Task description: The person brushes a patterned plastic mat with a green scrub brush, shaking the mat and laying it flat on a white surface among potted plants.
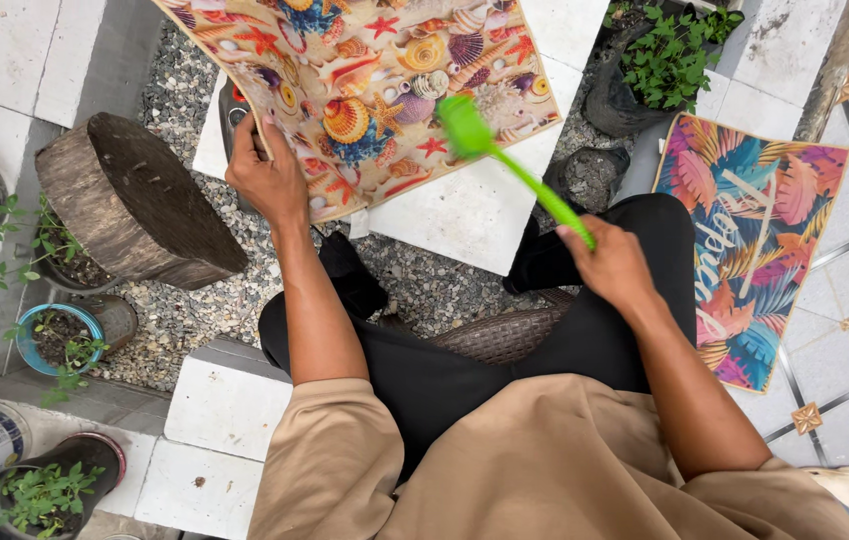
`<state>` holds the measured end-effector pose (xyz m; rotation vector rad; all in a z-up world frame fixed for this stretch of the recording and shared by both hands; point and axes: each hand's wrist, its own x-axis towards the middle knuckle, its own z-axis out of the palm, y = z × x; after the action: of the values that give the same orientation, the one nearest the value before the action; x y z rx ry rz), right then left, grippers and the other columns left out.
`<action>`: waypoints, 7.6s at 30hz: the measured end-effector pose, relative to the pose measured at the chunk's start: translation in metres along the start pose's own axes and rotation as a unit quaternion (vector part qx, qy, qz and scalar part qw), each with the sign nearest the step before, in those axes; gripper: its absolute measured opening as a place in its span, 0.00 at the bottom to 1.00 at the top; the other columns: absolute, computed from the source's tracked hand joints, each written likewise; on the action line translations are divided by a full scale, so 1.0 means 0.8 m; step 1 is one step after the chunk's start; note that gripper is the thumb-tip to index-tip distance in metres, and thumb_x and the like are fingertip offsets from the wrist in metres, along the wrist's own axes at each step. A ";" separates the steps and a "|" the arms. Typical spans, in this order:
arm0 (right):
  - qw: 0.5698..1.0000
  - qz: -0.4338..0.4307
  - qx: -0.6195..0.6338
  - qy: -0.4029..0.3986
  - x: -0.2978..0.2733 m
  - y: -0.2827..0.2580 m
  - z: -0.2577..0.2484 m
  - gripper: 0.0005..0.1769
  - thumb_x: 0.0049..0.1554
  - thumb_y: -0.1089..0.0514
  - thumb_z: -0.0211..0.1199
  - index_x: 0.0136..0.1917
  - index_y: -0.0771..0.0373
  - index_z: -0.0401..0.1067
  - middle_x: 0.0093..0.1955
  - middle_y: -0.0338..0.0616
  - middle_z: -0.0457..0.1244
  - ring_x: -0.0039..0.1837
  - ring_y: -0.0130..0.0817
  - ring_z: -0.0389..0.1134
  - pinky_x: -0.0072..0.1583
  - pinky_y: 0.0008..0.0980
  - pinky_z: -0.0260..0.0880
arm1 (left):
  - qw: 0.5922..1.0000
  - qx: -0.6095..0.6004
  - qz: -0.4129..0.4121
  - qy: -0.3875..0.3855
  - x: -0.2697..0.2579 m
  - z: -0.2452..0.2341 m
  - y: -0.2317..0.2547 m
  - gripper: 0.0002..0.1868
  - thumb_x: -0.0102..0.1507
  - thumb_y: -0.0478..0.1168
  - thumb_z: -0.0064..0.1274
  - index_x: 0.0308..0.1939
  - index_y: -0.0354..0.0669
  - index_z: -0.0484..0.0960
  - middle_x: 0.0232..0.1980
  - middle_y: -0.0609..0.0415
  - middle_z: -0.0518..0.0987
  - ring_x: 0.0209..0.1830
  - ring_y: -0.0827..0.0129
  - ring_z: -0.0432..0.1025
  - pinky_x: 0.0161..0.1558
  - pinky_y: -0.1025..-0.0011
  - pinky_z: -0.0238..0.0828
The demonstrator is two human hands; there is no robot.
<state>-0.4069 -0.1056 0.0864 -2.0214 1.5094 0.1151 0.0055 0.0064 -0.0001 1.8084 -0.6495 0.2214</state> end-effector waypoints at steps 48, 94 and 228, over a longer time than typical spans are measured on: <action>0.995 -0.096 0.025 0.007 0.082 -0.055 0.043 0.19 0.66 0.47 0.54 0.54 0.65 0.72 0.38 0.64 0.67 0.44 0.65 0.70 0.49 0.57 0.69 | 0.990 0.086 0.107 -0.021 -0.014 0.028 0.000 0.24 0.67 0.23 0.51 0.66 0.44 0.80 0.59 0.47 0.75 0.59 0.52 0.71 0.58 0.55 0.69; 0.996 -0.021 -0.030 0.078 0.068 0.036 0.028 0.19 0.65 0.45 0.58 0.57 0.62 0.75 0.43 0.67 0.68 0.48 0.69 0.69 0.53 0.61 0.68 | 0.980 0.126 -0.006 -0.157 -0.055 0.011 0.010 0.19 0.72 0.34 0.51 0.67 0.45 0.78 0.42 0.47 0.75 0.37 0.58 0.74 0.39 0.60 0.71; 0.925 -0.314 0.208 -0.044 0.215 -0.200 0.408 0.41 0.58 0.69 0.51 0.81 0.72 0.39 0.74 0.76 0.49 0.77 0.71 0.47 0.77 0.52 0.47 | 0.962 0.178 -0.205 -0.027 -0.051 -0.043 -0.034 0.24 0.64 0.54 0.60 0.34 0.33 0.77 0.24 0.38 0.78 0.23 0.44 0.75 0.31 0.53 0.68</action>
<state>-0.1125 -0.0566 -0.1836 -2.0021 0.6917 -0.3424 -0.0081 0.0570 -0.0295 2.2561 -0.2666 0.0060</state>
